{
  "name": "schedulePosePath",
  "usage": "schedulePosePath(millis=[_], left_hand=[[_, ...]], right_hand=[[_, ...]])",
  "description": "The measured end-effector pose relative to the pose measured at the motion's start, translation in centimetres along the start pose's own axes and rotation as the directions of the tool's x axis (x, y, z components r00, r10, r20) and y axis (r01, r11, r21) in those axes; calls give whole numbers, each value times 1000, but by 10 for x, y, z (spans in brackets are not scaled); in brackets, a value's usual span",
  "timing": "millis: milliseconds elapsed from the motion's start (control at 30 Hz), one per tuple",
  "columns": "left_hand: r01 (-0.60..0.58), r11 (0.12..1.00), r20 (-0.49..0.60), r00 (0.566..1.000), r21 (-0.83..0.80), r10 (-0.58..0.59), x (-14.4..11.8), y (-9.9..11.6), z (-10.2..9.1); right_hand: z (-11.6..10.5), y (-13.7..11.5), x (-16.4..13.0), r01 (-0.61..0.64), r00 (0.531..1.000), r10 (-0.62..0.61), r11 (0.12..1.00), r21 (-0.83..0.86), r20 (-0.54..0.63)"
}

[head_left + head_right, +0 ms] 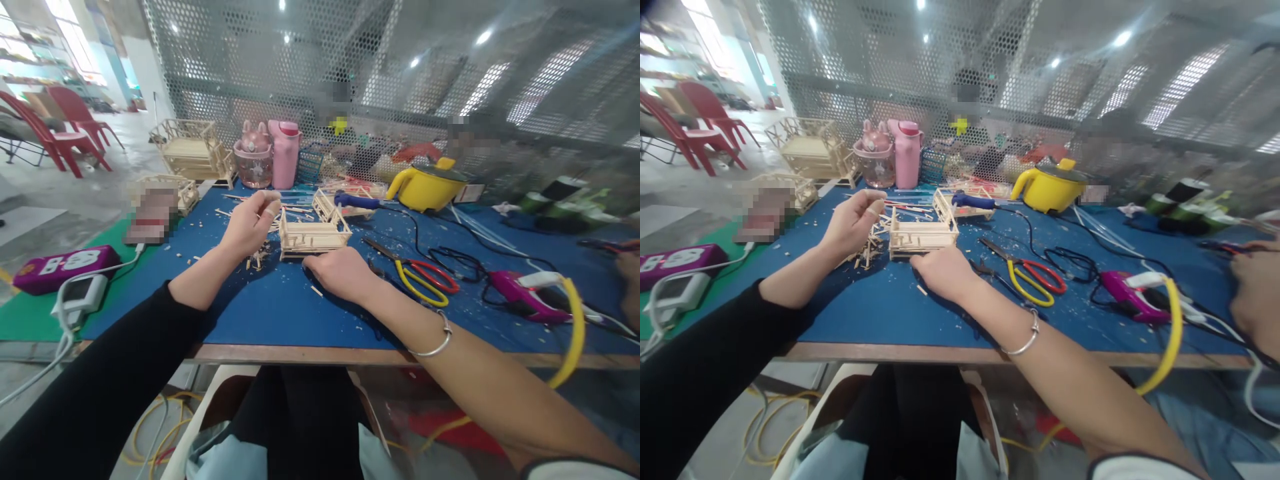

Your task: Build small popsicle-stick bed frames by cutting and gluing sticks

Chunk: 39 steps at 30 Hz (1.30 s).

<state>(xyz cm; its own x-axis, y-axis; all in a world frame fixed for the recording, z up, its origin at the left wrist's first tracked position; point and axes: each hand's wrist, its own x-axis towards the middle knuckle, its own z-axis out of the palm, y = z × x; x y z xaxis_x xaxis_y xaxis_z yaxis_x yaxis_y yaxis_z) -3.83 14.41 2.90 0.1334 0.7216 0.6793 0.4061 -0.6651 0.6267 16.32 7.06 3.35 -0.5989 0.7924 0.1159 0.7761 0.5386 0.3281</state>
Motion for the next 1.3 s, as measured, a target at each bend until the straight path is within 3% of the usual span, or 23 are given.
schedulePosePath(millis=[100, 200, 333, 500, 633, 733, 833, 900, 1133, 1300], left_hand=[[20, 1000, -49, 999, -23, -21, 0, 1, 0], [28, 999, -170, 985, -47, -36, 0, 8, -3], [121, 985, -263, 953, -123, -150, -19, 38, -13], [336, 912, -125, 920, -233, -371, -83, 80, -16], [473, 847, 28, 876, -244, -481, -118, 85, -4], [463, 885, 162, 877, -39, -452, -113, 85, 5], [333, 906, 269, 876, 260, -399, -95, 91, 9], [277, 888, 315, 861, 367, -399, -87, 95, 11], [302, 915, 239, 899, 267, -366, -97, 89, 22], [274, 951, 318, 898, 142, -306, -99, 87, 27]], right_hand=[[-4, -1, -2, -22, 1000, 22, 1000, 19, 16], [-3, -1, -2, -29, 999, 27, 998, 49, 23], [-3, 1, -3, -51, 996, 43, 992, 112, 76], [-9, 11, -17, -120, 992, 109, 972, 204, 68], [-15, 16, -33, -179, 983, 162, 939, 293, 81], [-14, 13, -34, -190, 981, 173, 929, 318, 82], [-7, 9, -24, -148, 988, 133, 947, 286, 73], [-1, 8, -18, -136, 990, 122, 949, 284, 69], [-3, -2, -31, -111, 989, 139, 923, 368, -51], [-6, -18, -50, 31, 965, 125, 817, 576, -229]])
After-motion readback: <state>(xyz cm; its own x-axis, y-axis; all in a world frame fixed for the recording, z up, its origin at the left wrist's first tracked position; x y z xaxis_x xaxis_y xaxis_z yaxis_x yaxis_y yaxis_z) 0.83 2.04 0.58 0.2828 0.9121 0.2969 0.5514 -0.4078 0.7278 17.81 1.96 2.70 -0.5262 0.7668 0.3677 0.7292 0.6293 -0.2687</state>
